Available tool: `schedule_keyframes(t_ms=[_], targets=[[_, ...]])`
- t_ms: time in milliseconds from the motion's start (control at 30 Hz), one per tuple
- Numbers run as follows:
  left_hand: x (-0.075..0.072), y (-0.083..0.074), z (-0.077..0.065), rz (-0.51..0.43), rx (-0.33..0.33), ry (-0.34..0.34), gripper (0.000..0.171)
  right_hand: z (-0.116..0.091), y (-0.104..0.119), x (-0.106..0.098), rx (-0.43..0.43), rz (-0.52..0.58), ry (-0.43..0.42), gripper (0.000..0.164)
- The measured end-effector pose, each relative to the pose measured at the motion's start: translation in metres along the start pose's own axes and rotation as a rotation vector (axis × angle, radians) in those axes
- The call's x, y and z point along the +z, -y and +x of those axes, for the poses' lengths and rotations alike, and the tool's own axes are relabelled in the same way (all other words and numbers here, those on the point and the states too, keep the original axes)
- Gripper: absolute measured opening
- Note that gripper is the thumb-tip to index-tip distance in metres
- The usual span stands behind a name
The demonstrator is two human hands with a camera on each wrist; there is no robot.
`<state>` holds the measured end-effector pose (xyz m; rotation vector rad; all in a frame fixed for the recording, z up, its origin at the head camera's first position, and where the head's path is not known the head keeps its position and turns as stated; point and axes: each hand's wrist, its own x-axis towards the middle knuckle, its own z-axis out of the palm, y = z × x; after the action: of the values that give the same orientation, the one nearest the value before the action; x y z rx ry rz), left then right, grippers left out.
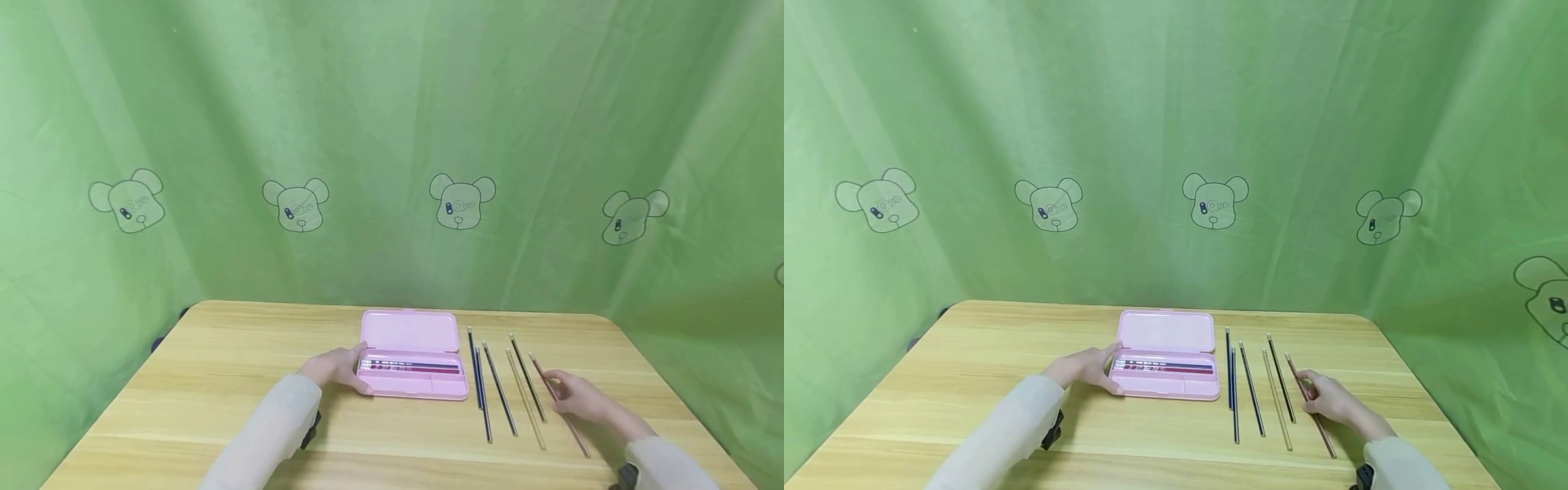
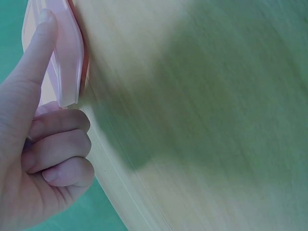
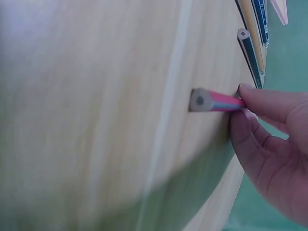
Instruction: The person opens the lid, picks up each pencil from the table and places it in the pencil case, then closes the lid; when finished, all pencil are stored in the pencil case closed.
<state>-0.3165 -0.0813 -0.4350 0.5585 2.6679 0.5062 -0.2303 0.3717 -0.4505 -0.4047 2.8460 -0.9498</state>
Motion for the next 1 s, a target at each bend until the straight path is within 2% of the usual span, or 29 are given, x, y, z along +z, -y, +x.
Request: schedule_keyframes(t_ms=[100,267,667,867,1000], targets=[[0.0,0.0,0.0,0.0,0.006,0.001,0.106,0.001,0.0,0.0,0.025,0.009,0.0,0.059],[0.0,-0.001,-0.002,-0.001,0.012,0.0,0.106,0.002,-0.002,0.001,0.018,-0.018,-0.01,0.055],[0.001,-0.001,0.001,-0.003,0.015,0.003,0.105,0.006,0.0,0.0,-0.059,-0.048,-0.079,0.05],[0.001,0.0,0.001,-0.006,0.011,0.006,0.105,0.014,0.01,0.004,-0.115,-0.098,-0.152,0.045],[0.001,-0.001,0.001,-0.01,0.004,0.01,0.105,0.018,0.02,0.007,-0.156,-0.103,-0.169,0.04]])
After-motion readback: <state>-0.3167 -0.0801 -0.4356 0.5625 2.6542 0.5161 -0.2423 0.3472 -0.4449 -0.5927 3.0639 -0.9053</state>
